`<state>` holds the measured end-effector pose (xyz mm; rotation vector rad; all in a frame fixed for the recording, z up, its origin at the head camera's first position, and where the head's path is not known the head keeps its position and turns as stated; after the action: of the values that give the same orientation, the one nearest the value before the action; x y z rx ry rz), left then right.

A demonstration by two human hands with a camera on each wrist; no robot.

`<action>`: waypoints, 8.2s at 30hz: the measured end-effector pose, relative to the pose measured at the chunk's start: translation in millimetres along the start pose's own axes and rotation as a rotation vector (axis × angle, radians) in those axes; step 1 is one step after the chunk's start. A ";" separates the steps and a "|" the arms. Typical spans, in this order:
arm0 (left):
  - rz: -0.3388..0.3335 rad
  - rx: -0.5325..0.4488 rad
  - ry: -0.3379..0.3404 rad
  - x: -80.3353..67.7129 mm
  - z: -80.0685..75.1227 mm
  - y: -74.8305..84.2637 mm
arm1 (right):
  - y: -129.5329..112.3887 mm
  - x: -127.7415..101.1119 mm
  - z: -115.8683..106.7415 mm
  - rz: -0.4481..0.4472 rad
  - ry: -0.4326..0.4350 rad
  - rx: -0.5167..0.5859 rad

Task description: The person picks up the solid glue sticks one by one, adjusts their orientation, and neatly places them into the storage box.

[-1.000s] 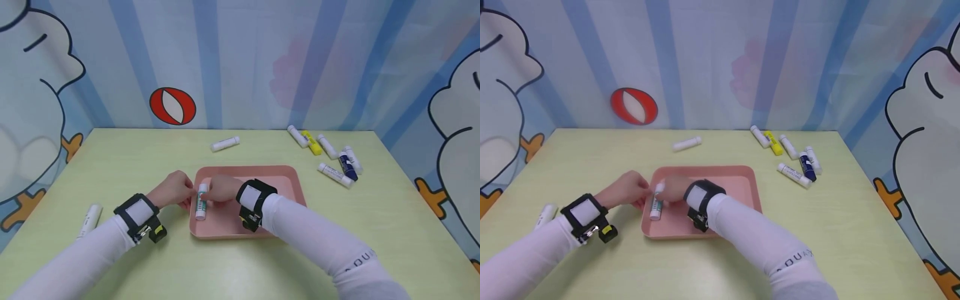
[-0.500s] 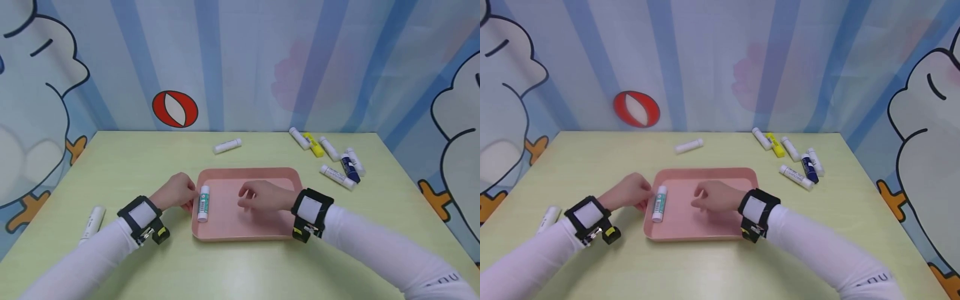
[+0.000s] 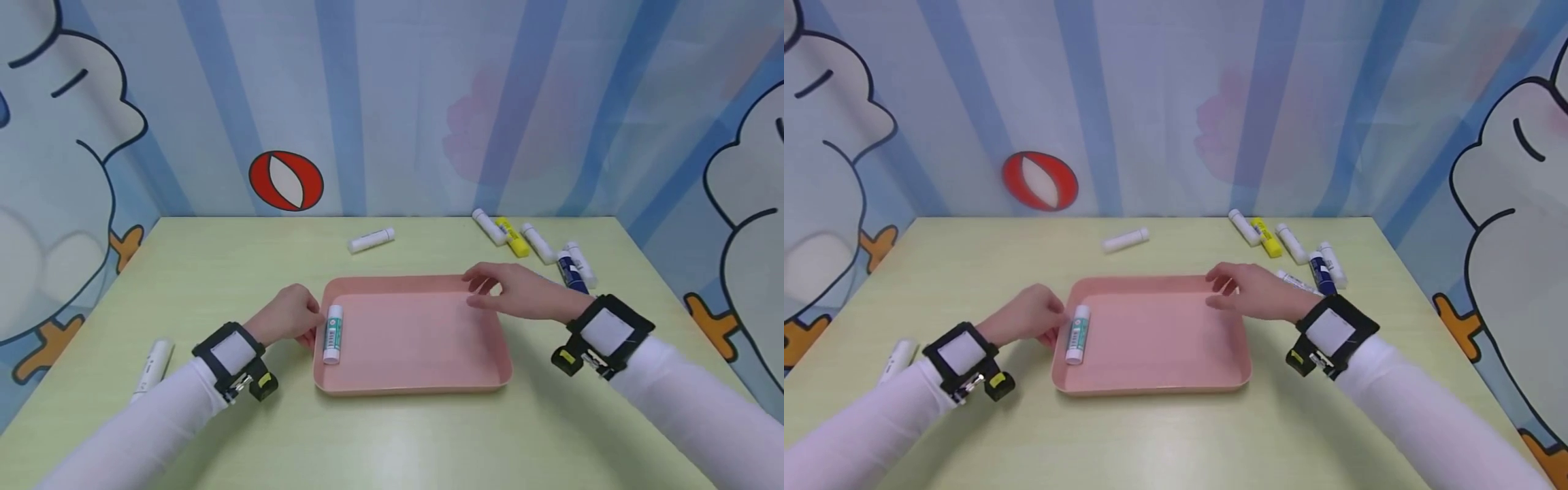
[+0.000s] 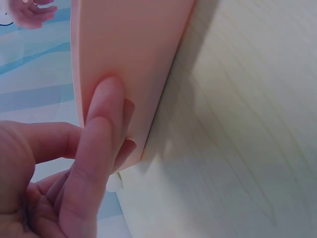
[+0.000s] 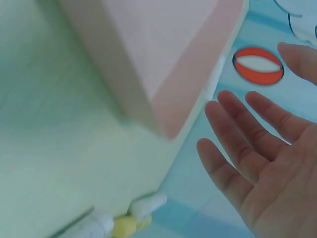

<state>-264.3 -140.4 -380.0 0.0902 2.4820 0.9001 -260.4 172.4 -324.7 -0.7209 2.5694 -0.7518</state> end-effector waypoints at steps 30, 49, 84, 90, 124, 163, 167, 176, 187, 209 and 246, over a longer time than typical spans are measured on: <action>0.014 -0.002 0.000 0.0 1.3 -1.2 | 125.6 -22.8 -15.5 0.210 0.261 -0.534; -0.004 0.013 -0.010 5.6 -0.2 -0.7 | 110.8 -17.0 -11.7 0.137 0.320 -0.533; 0.670 0.265 0.129 -32.8 15.6 97.7 | -92.0 9.2 33.9 -0.424 0.348 -0.488; 0.751 0.233 0.088 -35.1 24.5 103.5 | -104.3 8.8 44.4 -0.548 0.399 -0.605; 0.438 -0.333 0.058 -25.1 10.9 76.2 | -48.6 20.4 40.3 0.097 0.281 0.866; 0.018 -0.096 -0.022 -5.8 -2.6 -19.1 | -67.2 86.7 65.3 0.206 0.132 0.712; 0.004 -0.103 -0.037 -2.0 2.6 -18.8 | -75.6 97.4 75.1 0.216 0.028 0.613; 0.020 -0.091 -0.053 -2.6 7.2 -13.0 | -74.6 130.0 104.7 0.265 -0.116 0.342; 0.016 -0.058 -0.057 -0.3 6.9 -9.7 | -82.1 143.1 113.4 0.286 -0.133 0.280; 0.000 -0.053 -0.056 1.2 6.8 -11.6 | -75.2 141.4 106.9 0.316 -0.161 0.291; -0.023 -0.064 -0.025 -8.5 4.4 -19.1 | 157.3 -38.6 -89.9 0.433 0.604 -0.113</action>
<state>-252.8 -154.6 -391.0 0.0502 2.4241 0.9621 -329.6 343.8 -337.1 0.0763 3.1613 -0.7624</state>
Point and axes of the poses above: each hand's wrist, its own x-axis towards the middle knuckle, its own z-axis out of the palm, y = z × x, the point moved 7 cm from there along x, towards the middle knuckle, and after that the axes turned 3 degrees about -y, right-handed, at the moved point
